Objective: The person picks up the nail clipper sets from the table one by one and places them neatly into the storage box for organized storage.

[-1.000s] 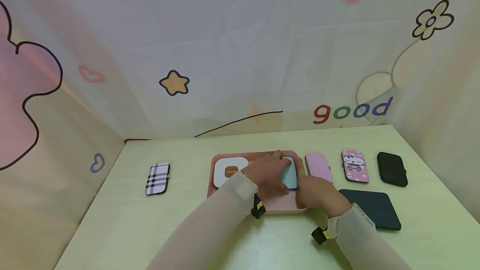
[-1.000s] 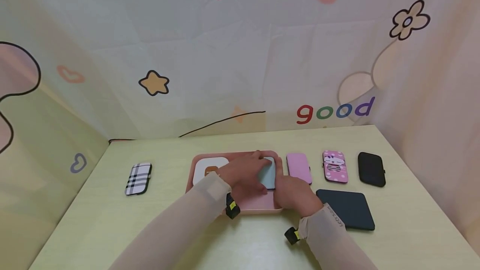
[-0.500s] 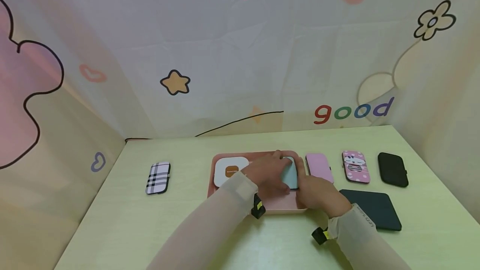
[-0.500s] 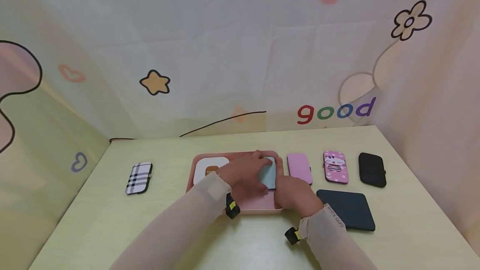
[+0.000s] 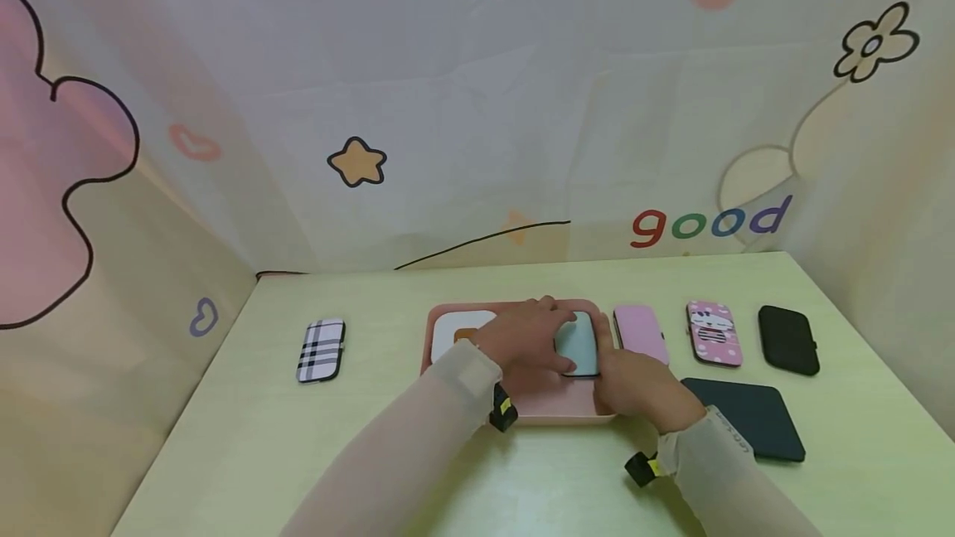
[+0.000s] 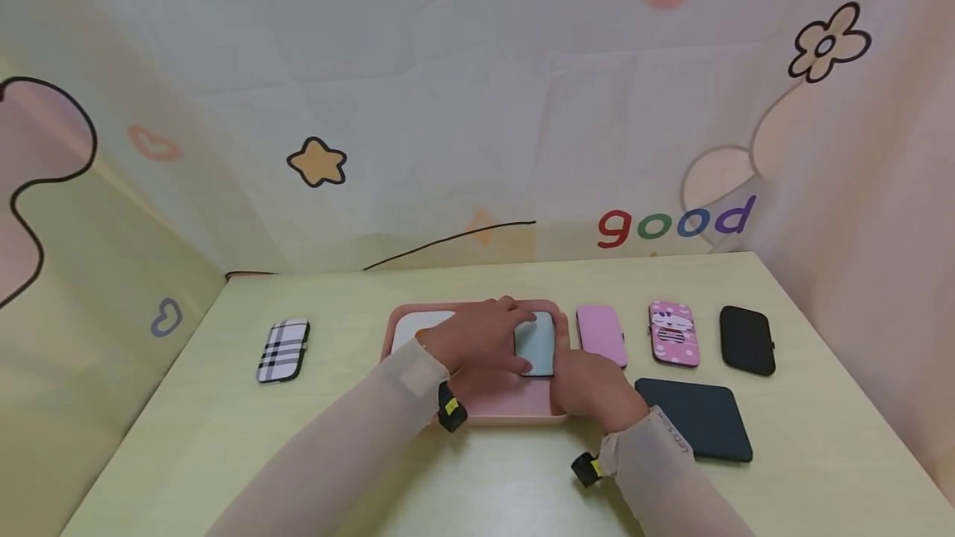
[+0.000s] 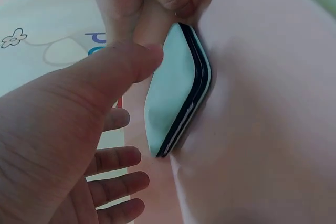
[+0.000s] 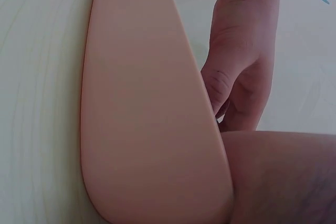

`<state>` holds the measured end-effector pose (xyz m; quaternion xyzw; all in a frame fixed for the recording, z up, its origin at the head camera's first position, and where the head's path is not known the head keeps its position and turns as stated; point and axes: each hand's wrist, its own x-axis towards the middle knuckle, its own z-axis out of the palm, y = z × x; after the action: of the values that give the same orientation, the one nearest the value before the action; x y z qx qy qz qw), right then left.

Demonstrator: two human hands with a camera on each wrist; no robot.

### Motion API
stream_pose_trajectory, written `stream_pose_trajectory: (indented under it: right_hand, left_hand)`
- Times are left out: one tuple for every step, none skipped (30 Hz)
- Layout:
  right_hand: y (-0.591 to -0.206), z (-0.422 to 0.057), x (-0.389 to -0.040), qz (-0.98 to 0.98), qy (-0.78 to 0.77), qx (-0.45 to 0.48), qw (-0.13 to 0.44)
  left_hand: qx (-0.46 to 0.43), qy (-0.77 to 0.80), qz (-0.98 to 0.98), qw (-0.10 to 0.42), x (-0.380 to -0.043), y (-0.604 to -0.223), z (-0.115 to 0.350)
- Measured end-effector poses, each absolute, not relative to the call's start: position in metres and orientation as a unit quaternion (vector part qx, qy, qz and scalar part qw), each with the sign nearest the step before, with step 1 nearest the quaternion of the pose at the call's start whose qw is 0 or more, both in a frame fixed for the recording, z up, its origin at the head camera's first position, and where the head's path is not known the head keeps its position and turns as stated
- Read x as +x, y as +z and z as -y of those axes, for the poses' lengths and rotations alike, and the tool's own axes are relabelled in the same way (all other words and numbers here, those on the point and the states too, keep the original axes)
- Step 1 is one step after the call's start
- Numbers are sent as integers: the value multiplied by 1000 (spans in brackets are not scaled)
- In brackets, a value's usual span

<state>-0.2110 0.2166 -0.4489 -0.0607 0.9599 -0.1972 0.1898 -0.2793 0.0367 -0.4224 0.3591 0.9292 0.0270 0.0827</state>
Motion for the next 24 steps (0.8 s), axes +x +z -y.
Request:
stream_pose_trajectory:
  right_hand:
    - [-449, -216, -211, -960, -197, -62, 189]
    - [-450, -216, -211, -960, -199, -62, 189]
    - [-450, -216, -211, -960, -198, -61, 189]
    - [-450, -216, -211, -960, -197, -61, 188]
    - [-449, -215, -211, -961, -196, -60, 187]
    - [-449, -215, -211, -961, -196, -61, 185]
    - [-449, -215, -211, -961, -199, -60, 184]
    - [-448, -214, -211, -961, -201, -59, 182]
    - [-448, -214, -210, -961, -202, -57, 180]
    - [-447, -214, -211, -961, -205, -55, 178]
    - [-447, -214, -211, -961, -207, -55, 176]
    - [-447, -214, -211, -961, -208, -56, 174]
    - [-446, -214, -211, -961, -206, -55, 175]
    - [-446, -214, -211, -961, -205, -53, 179]
    - [-446, -214, -211, -961, -203, -51, 182]
    - [-446, -214, -210, -960, -202, -50, 186]
    - [-446, -214, -210, -960, -201, -46, 190]
    - [-446, -213, -210, -959, -200, -42, 194]
    - [-447, -213, -210, -959, -201, -37, 197]
    - [-446, -213, -210, -958, -205, -33, 200]
    - [-446, -213, -211, -958, -205, -30, 200]
    - [-446, -213, -211, -957, -207, -28, 200]
    - [-446, -213, -211, -957, -208, -26, 200]
    - [-446, -213, -211, -957, -209, -26, 200]
  left_hand:
    - [355, 28, -931, 83, -280, -422, -35]
    - [350, 31, -932, 85, -280, -422, -32]
    - [347, 33, -933, 86, -280, -422, -30]
    - [344, 36, -934, 88, -281, -420, -28]
    - [344, 36, -934, 87, -282, -419, -26]
    - [344, 37, -934, 87, -282, -418, -23]
    - [344, 40, -934, 87, -283, -416, -20]
    - [344, 43, -934, 85, -284, -414, -18]
    - [344, 46, -934, 85, -284, -411, -15]
    - [345, 47, -934, 84, -284, -409, -12]
    - [345, 49, -934, 83, -284, -406, -10]
    - [343, 53, -934, 84, -283, -404, -7]
    - [342, 54, -934, 86, -283, -401, -4]
    - [340, 56, -935, 87, -282, -400, -2]
    - [338, 59, -935, 89, -282, -398, 1]
    - [336, 62, -936, 89, -281, -397, 4]
    - [330, 66, -937, 91, -281, -397, 6]
    - [325, 67, -939, 91, -281, -397, 9]
    - [319, 68, -941, 91, -282, -396, 12]
    - [313, 71, -943, 89, -282, -397, 15]
    - [309, 73, -944, 88, -282, -397, 19]
    - [306, 72, -945, 85, -283, -397, 22]
    - [304, 72, -946, 82, -284, -397, 26]
    - [306, 73, -946, 77, -285, -398, 29]
